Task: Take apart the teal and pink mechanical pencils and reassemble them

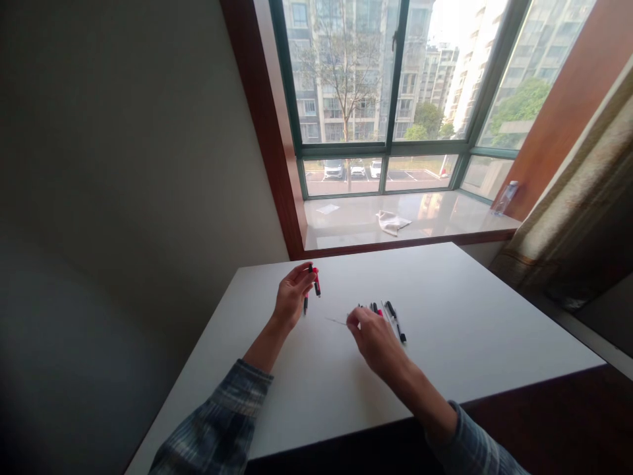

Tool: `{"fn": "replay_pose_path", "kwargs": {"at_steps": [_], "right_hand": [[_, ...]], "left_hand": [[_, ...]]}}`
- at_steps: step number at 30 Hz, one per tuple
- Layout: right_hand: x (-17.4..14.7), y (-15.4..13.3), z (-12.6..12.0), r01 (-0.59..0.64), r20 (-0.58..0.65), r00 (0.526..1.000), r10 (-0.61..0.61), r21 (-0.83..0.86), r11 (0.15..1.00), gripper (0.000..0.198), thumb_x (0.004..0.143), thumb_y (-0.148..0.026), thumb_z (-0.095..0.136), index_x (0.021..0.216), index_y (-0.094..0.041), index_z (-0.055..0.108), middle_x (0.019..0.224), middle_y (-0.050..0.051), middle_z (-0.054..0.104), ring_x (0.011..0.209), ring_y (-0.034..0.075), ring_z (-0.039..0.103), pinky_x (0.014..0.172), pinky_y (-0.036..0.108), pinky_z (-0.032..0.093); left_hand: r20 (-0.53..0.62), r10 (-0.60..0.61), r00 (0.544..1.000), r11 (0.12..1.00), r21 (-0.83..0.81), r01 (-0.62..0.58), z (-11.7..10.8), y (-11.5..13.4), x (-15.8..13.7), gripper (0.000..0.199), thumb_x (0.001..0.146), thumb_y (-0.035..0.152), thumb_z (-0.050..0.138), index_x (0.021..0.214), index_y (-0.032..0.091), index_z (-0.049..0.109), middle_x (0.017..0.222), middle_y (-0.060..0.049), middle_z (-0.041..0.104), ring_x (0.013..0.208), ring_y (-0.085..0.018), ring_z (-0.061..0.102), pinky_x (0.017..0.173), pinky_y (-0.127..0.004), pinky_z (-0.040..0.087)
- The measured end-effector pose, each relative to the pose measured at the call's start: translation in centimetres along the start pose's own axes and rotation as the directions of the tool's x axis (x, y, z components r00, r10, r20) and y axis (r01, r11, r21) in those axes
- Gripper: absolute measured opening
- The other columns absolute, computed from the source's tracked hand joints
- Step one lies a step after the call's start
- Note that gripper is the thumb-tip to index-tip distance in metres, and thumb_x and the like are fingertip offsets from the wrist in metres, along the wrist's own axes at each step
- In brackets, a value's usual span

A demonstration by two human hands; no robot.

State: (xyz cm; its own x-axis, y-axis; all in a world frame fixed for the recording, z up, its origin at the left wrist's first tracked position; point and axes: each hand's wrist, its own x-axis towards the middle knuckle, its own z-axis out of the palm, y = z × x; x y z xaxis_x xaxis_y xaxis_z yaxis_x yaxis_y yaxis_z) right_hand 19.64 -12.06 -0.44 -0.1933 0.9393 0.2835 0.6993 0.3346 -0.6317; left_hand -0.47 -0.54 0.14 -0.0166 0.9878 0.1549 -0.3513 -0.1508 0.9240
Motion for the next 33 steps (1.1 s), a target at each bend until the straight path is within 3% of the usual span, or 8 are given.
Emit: {"fn": "replay_pose_path", "kwargs": {"at_steps": [3, 6, 9, 12, 22, 27, 30, 33], "right_hand": [[1.9, 1.1, -1.6, -0.05, -0.02, 0.998, 0.06, 0.322, 0.945, 0.024, 0.096, -0.033, 0.06, 0.118, -0.023, 0.065, 0.088, 0.002, 0.071, 0.071, 0.017, 0.065, 0.066, 0.031, 0.053], [4.4, 1.2, -3.0, -0.035, -0.069, 0.994, 0.085, 0.541, 0.84, 0.031, 0.093, -0.043, 0.065, 0.114, -0.02, 0.069, 0.088, 0.004, 0.071, 0.07, 0.016, 0.064, 0.064, 0.03, 0.055], [6.8, 0.7, -4.0, 0.056, -0.178, 0.982, 0.07, 0.618, 0.784, 0.032, 0.087, -0.045, 0.072, 0.104, -0.018, 0.071, 0.087, 0.005, 0.073, 0.075, 0.018, 0.067, 0.07, 0.032, 0.058], [8.4, 0.1, -4.2, 0.113, -0.239, 0.97, 0.048, 0.614, 0.781, 0.033, 0.083, -0.047, 0.076, 0.099, -0.019, 0.071, 0.092, 0.007, 0.075, 0.079, 0.02, 0.07, 0.075, 0.036, 0.06], [8.4, 0.0, -2.5, 0.12, -0.107, 0.991, -0.081, 0.432, 0.894, 0.027, 0.091, -0.047, 0.068, 0.099, -0.022, 0.074, 0.094, 0.006, 0.078, 0.087, 0.023, 0.073, 0.08, 0.036, 0.059], [6.6, 1.3, -2.3, 0.079, -0.141, 0.987, -0.071, 0.052, 0.996, 0.027, 0.097, -0.043, 0.062, 0.095, -0.022, 0.078, 0.095, 0.006, 0.076, 0.083, 0.022, 0.069, 0.078, 0.035, 0.052], [5.3, 2.0, -1.2, 0.056, -0.044, 0.997, -0.066, -0.198, 0.979, 0.019, 0.094, -0.037, 0.068, 0.09, -0.023, 0.079, 0.093, 0.006, 0.075, 0.085, 0.022, 0.066, 0.078, 0.033, 0.049], [4.4, 2.1, 0.1, 0.034, 0.051, 0.999, -0.019, -0.329, 0.944, 0.015, 0.094, -0.034, 0.069, 0.094, -0.023, 0.08, 0.093, 0.007, 0.075, 0.09, 0.024, 0.066, 0.081, 0.033, 0.048]], "left_hand": [[0.062, -0.008, 0.998, 1.0, 0.005, 0.008, 0.5, -0.4, -0.6, 0.046, 0.068, 0.031, 0.091, 0.109, 0.021, 0.076, 0.099, -0.008, 0.078, 0.091, -0.02, 0.07, 0.085, -0.034, 0.05], [0.124, -0.026, 0.992, 0.999, 0.035, 0.022, 1.0, -0.8, -1.1, 0.047, 0.067, 0.03, 0.091, 0.11, 0.019, 0.076, 0.097, -0.008, 0.078, 0.093, -0.022, 0.07, 0.089, -0.037, 0.051], [0.174, -0.058, 0.983, 0.996, 0.079, 0.044, 1.4, -1.0, -1.5, 0.049, 0.068, 0.03, 0.091, 0.112, 0.019, 0.076, 0.098, -0.009, 0.078, 0.095, -0.023, 0.071, 0.091, -0.038, 0.052], [0.215, -0.074, 0.974, 0.993, 0.104, 0.053, 1.4, -1.1, -1.7, 0.049, 0.071, 0.029, 0.089, 0.116, 0.019, 0.075, 0.098, -0.01, 0.077, 0.095, -0.023, 0.071, 0.091, -0.038, 0.052], [0.238, -0.068, 0.969, 0.997, 0.049, 0.057, 1.8, -0.8, -2.0, 0.05, 0.069, 0.032, 0.091, 0.114, 0.018, 0.075, 0.103, -0.011, 0.078, 0.099, -0.025, 0.071, 0.093, -0.039, 0.051], [0.137, -0.064, 0.988, 0.996, -0.051, 0.072, 1.5, -0.4, -1.6, 0.047, 0.067, 0.031, 0.092, 0.111, 0.022, 0.076, 0.099, -0.007, 0.078, 0.094, -0.02, 0.069, 0.088, -0.033, 0.048], [0.099, -0.07, 0.993, 0.988, -0.129, 0.083, 1.1, -0.2, -1.2, 0.045, 0.068, 0.031, 0.091, 0.11, 0.026, 0.077, 0.101, -0.004, 0.077, 0.091, -0.016, 0.066, 0.082, -0.029, 0.045], [0.09, -0.069, 0.993, 0.976, -0.198, 0.086, 0.7, -0.1, -1.0, 0.045, 0.069, 0.03, 0.091, 0.111, 0.028, 0.076, 0.103, -0.002, 0.076, 0.091, -0.015, 0.065, 0.081, -0.028, 0.044]]}}
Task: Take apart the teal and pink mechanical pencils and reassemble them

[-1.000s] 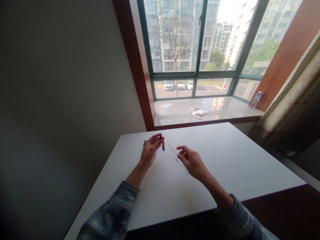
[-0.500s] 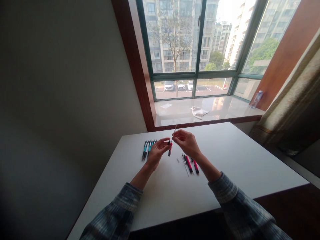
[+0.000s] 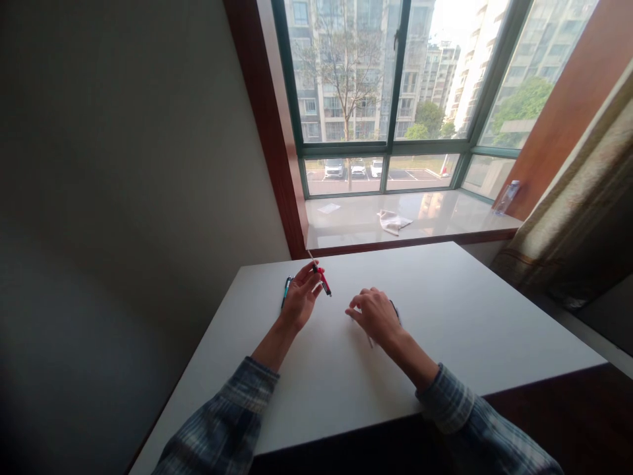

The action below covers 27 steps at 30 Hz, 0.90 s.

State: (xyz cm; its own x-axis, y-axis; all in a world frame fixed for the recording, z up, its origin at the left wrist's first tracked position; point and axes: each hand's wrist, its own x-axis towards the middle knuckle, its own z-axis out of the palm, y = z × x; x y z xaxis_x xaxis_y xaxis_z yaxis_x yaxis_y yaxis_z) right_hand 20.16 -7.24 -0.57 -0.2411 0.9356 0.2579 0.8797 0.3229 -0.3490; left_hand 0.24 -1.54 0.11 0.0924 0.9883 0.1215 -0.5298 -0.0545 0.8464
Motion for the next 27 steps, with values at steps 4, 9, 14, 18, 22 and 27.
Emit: {"fn": "replay_pose_path", "kwargs": {"at_steps": [4, 9, 14, 18, 22, 27], "right_hand": [[-0.5, -0.8, 1.0, -0.012, 0.049, 0.999, 0.016, -0.082, 0.997, 0.014, 0.094, -0.023, 0.066, 0.09, -0.022, 0.079, 0.091, 0.008, 0.076, 0.088, 0.025, 0.065, 0.084, 0.035, 0.047], [0.1, -0.4, 0.8, 0.069, 0.009, 0.998, -0.069, -0.03, 0.997, 0.016, 0.094, -0.017, 0.062, 0.087, -0.019, 0.075, 0.09, 0.008, 0.074, 0.087, 0.023, 0.064, 0.08, 0.033, 0.048], [3.8, 3.5, -0.2, 0.078, -0.092, 0.995, -0.04, 0.472, 0.878, 0.018, 0.094, -0.035, 0.063, 0.093, -0.02, 0.074, 0.088, 0.003, 0.075, 0.078, 0.018, 0.067, 0.078, 0.032, 0.052], [7.1, 7.1, 0.2, 0.039, -0.114, 0.99, 0.083, 0.789, 0.613, 0.042, 0.083, -0.05, 0.073, 0.11, -0.018, 0.073, 0.088, 0.006, 0.076, 0.081, 0.019, 0.068, 0.077, 0.034, 0.054], [7.9, 8.9, 1.4, -0.042, -0.041, 0.974, 0.221, 0.932, 0.36, 0.045, 0.073, -0.051, 0.082, 0.103, -0.018, 0.074, 0.092, 0.006, 0.075, 0.082, 0.018, 0.067, 0.082, 0.035, 0.054], [7.4, 9.1, 1.8, -0.113, 0.064, 0.965, 0.256, 0.977, 0.179, 0.046, 0.064, -0.045, 0.09, 0.096, -0.019, 0.071, 0.096, 0.007, 0.075, 0.09, 0.02, 0.07, 0.085, 0.034, 0.054]], "left_hand": [[0.027, 0.014, 1.0, 0.999, -0.049, -0.013, -0.2, 0.4, 0.1, 0.049, 0.07, 0.031, 0.09, 0.116, 0.031, 0.073, 0.101, 0.0, 0.075, 0.089, -0.014, 0.065, 0.083, -0.029, 0.045], [0.008, 0.051, 0.999, 0.985, 0.162, -0.051, 0.1, 0.1, 0.2, 0.043, 0.068, 0.03, 0.091, 0.109, 0.023, 0.077, 0.099, -0.006, 0.078, 0.091, -0.019, 0.068, 0.085, -0.032, 0.048], [-0.035, 0.007, 0.999, 0.945, 0.326, 0.005, 0.1, -0.8, 0.3, 0.039, 0.065, 0.03, 0.092, 0.1, 0.019, 0.08, 0.098, -0.01, 0.08, 0.094, -0.024, 0.072, 0.093, -0.04, 0.05], [0.0, -0.075, 0.997, 0.911, 0.408, 0.068, 0.0, -1.2, 0.3, 0.04, 0.065, 0.032, 0.092, 0.1, 0.018, 0.08, 0.094, -0.011, 0.08, 0.091, -0.026, 0.073, 0.094, -0.042, 0.051], [0.064, -0.221, 0.973, 0.881, 0.441, 0.171, -0.1, -1.8, 0.0, 0.043, 0.066, 0.036, 0.093, 0.103, 0.018, 0.08, 0.096, -0.012, 0.08, 0.088, -0.025, 0.073, 0.087, -0.041, 0.053], [0.087, -0.316, 0.945, 0.864, 0.437, 0.249, -0.2, -2.5, -0.1, 0.044, 0.065, 0.036, 0.093, 0.103, 0.018, 0.079, 0.091, -0.011, 0.079, 0.08, -0.022, 0.072, 0.078, -0.036, 0.054]]}}
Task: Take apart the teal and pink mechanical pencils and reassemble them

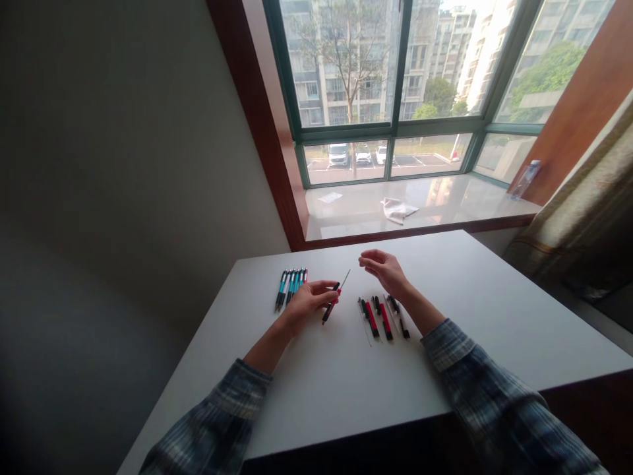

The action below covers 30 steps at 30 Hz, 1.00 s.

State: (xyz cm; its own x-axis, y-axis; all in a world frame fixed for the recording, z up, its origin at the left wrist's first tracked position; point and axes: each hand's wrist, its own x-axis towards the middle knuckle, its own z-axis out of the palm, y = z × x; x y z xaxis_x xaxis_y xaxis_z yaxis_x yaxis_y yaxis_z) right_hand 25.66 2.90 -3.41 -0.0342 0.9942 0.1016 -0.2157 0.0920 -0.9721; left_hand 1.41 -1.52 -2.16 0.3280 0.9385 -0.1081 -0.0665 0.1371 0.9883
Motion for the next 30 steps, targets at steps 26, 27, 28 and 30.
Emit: {"fn": "replay_pose_path", "kwargs": {"at_steps": [26, 27, 28, 30], "right_hand": [[-1.5, -1.2, 1.6, 0.004, 0.346, 0.938, 0.028, -0.092, 0.996, 0.039, 0.073, -0.038, 0.086, 0.104, -0.02, 0.072, 0.096, 0.007, 0.076, 0.09, 0.021, 0.071, 0.083, 0.034, 0.053], [-1.6, -1.4, 1.8, 0.028, 0.385, 0.923, 0.016, -0.109, 0.994, 0.038, 0.074, -0.039, 0.085, 0.104, -0.02, 0.072, 0.097, 0.006, 0.076, 0.09, 0.021, 0.071, 0.084, 0.035, 0.053], [-1.7, -1.6, 1.9, 0.057, 0.418, 0.908, 0.004, -0.133, 0.989, 0.037, 0.076, -0.04, 0.084, 0.104, -0.02, 0.072, 0.099, 0.006, 0.075, 0.091, 0.022, 0.07, 0.084, 0.035, 0.053], [-1.9, -2.0, 2.2, 0.118, 0.457, 0.89, -0.014, -0.199, 0.973, 0.035, 0.078, -0.042, 0.082, 0.103, -0.02, 0.074, 0.1, 0.006, 0.074, 0.092, 0.022, 0.068, 0.083, 0.035, 0.052]], "left_hand": [[0.014, -0.022, 1.0, 0.998, 0.055, 0.022, 0.8, 1.3, -0.2, 0.05, 0.07, 0.033, 0.089, 0.115, 0.016, 0.075, 0.086, -0.008, 0.077, 0.081, -0.02, 0.069, 0.078, -0.033, 0.052], [0.022, -0.016, 1.0, 0.998, 0.054, 0.015, 0.9, 1.4, -0.2, 0.051, 0.071, 0.033, 0.088, 0.117, 0.015, 0.074, 0.087, -0.008, 0.077, 0.081, -0.02, 0.069, 0.079, -0.033, 0.052], [0.031, -0.007, 0.999, 0.998, 0.057, 0.006, 1.0, 1.5, -0.2, 0.053, 0.071, 0.034, 0.088, 0.118, 0.015, 0.073, 0.088, -0.009, 0.077, 0.082, -0.021, 0.069, 0.08, -0.033, 0.052], [0.045, 0.01, 0.999, 0.997, 0.075, -0.014, 1.0, 1.6, -0.1, 0.057, 0.071, 0.034, 0.088, 0.122, 0.015, 0.072, 0.09, -0.01, 0.078, 0.083, -0.022, 0.07, 0.081, -0.034, 0.053]]}}
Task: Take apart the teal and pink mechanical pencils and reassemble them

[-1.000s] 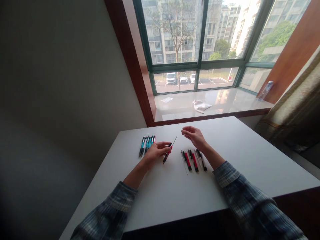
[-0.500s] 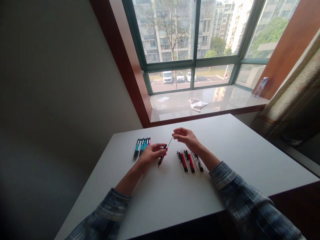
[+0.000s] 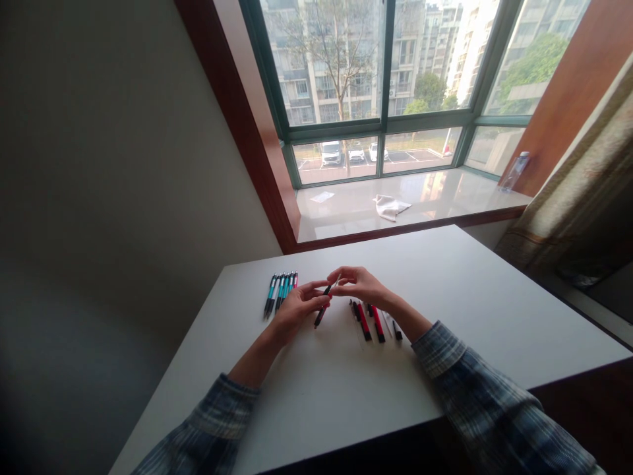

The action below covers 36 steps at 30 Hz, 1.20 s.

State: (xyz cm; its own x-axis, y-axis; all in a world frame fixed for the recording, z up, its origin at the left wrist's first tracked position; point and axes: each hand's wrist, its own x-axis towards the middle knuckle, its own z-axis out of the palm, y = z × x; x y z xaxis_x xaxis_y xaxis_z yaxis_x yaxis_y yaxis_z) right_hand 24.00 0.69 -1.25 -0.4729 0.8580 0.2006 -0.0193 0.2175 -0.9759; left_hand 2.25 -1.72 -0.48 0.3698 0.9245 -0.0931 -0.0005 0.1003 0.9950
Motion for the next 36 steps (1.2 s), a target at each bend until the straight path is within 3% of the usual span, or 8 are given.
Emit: {"fn": "replay_pose_path", "kwargs": {"at_steps": [3, 7, 12, 17, 21, 25, 31, 36], "right_hand": [[0.0, -0.3, 0.3, 0.017, 0.003, 1.0, -0.017, -0.085, 0.996, 0.032, 0.077, -0.045, 0.083, 0.096, -0.02, 0.076, 0.097, 0.005, 0.073, 0.09, 0.022, 0.067, 0.079, 0.033, 0.051], [0.1, -0.4, 0.4, 0.042, -0.021, 0.999, -0.043, -0.042, 0.998, 0.028, 0.075, -0.044, 0.084, 0.087, -0.02, 0.076, 0.1, 0.006, 0.074, 0.096, 0.024, 0.068, 0.082, 0.035, 0.052], [0.1, -0.6, -1.1, 0.115, -0.259, 0.965, -0.036, 0.298, 0.948, 0.024, 0.078, -0.04, 0.084, 0.094, -0.025, 0.075, 0.114, 0.005, 0.073, 0.107, 0.023, 0.067, 0.093, 0.036, 0.052], [0.0, 0.5, -3.1, 0.152, -0.366, 0.929, 0.048, 0.498, 0.854, 0.031, 0.079, -0.04, 0.083, 0.108, -0.032, 0.074, 0.109, 0.001, 0.072, 0.106, 0.02, 0.067, 0.094, 0.036, 0.053], [0.1, 1.2, -2.8, 0.068, -0.363, 0.929, 0.072, 0.359, 0.931, 0.034, 0.082, -0.046, 0.079, 0.111, -0.028, 0.076, 0.101, 0.003, 0.07, 0.084, 0.015, 0.065, 0.079, 0.032, 0.054], [0.1, 1.1, -2.1, 0.041, -0.324, 0.946, -0.002, 0.113, 0.993, 0.044, 0.082, -0.05, 0.078, 0.115, -0.022, 0.073, 0.087, 0.005, 0.073, 0.067, 0.013, 0.058, 0.065, 0.03, 0.049], [0.0, 0.8, -1.9, -0.018, -0.3, 0.953, -0.049, -0.214, 0.977, 0.038, 0.082, -0.056, 0.075, 0.082, -0.018, 0.073, 0.063, 0.001, 0.066, 0.055, 0.013, 0.051, 0.055, 0.028, 0.042], [0.2, 0.9, -1.8, 0.036, -0.292, 0.954, -0.072, -0.126, 0.991, 0.037, 0.082, -0.054, 0.076, 0.089, -0.018, 0.076, 0.072, 0.002, 0.067, 0.062, 0.014, 0.053, 0.057, 0.027, 0.041]], "left_hand": [[0.01, 0.009, 1.0, 0.999, 0.035, -0.009, 0.0, 0.0, 0.1, 0.062, 0.07, 0.035, 0.088, 0.126, 0.015, 0.069, 0.093, -0.011, 0.079, 0.086, -0.023, 0.072, 0.083, -0.035, 0.054], [0.023, 0.025, 0.999, 0.998, 0.054, -0.026, 0.1, -0.1, 0.0, 0.065, 0.072, 0.035, 0.088, 0.13, 0.017, 0.066, 0.095, -0.01, 0.078, 0.091, -0.024, 0.073, 0.086, -0.036, 0.054], [-0.025, 0.063, 0.998, 0.996, 0.066, -0.061, 0.0, -0.2, -0.2, 0.059, 0.071, 0.032, 0.088, 0.124, 0.018, 0.067, 0.095, -0.009, 0.077, 0.093, -0.023, 0.073, 0.086, -0.036, 0.056], [-0.249, 0.207, 0.946, 0.975, 0.128, -0.18, -0.9, -0.2, 0.2, 0.035, 0.073, 0.033, 0.084, 0.102, 0.017, 0.072, 0.097, -0.008, 0.077, 0.093, -0.022, 0.072, 0.083, -0.032, 0.056], [-0.331, 0.338, 0.881, 0.912, 0.346, -0.22, -1.9, 0.0, 0.5, 0.022, 0.08, 0.036, 0.077, 0.093, 0.018, 0.075, 0.091, -0.007, 0.077, 0.083, -0.021, 0.071, 0.074, -0.031, 0.056], [-0.338, 0.465, 0.818, 0.795, 0.566, -0.218, -2.3, 0.1, 0.6, 0.011, 0.084, 0.031, 0.072, 0.087, 0.022, 0.077, 0.091, -0.003, 0.078, 0.084, -0.02, 0.071, 0.077, -0.031, 0.055], [-0.272, 0.508, 0.817, 0.717, 0.659, -0.226, -2.0, 0.0, 0.3, 0.011, 0.085, 0.032, 0.069, 0.089, 0.024, 0.076, 0.095, -0.002, 0.078, 0.078, -0.018, 0.071, 0.071, -0.028, 0.054], [-0.248, 0.493, 0.834, 0.713, 0.664, -0.224, -1.8, 0.1, 0.1, 0.013, 0.086, 0.032, 0.068, 0.09, 0.024, 0.076, 0.098, -0.003, 0.078, 0.079, -0.019, 0.071, 0.068, -0.027, 0.055]]}}
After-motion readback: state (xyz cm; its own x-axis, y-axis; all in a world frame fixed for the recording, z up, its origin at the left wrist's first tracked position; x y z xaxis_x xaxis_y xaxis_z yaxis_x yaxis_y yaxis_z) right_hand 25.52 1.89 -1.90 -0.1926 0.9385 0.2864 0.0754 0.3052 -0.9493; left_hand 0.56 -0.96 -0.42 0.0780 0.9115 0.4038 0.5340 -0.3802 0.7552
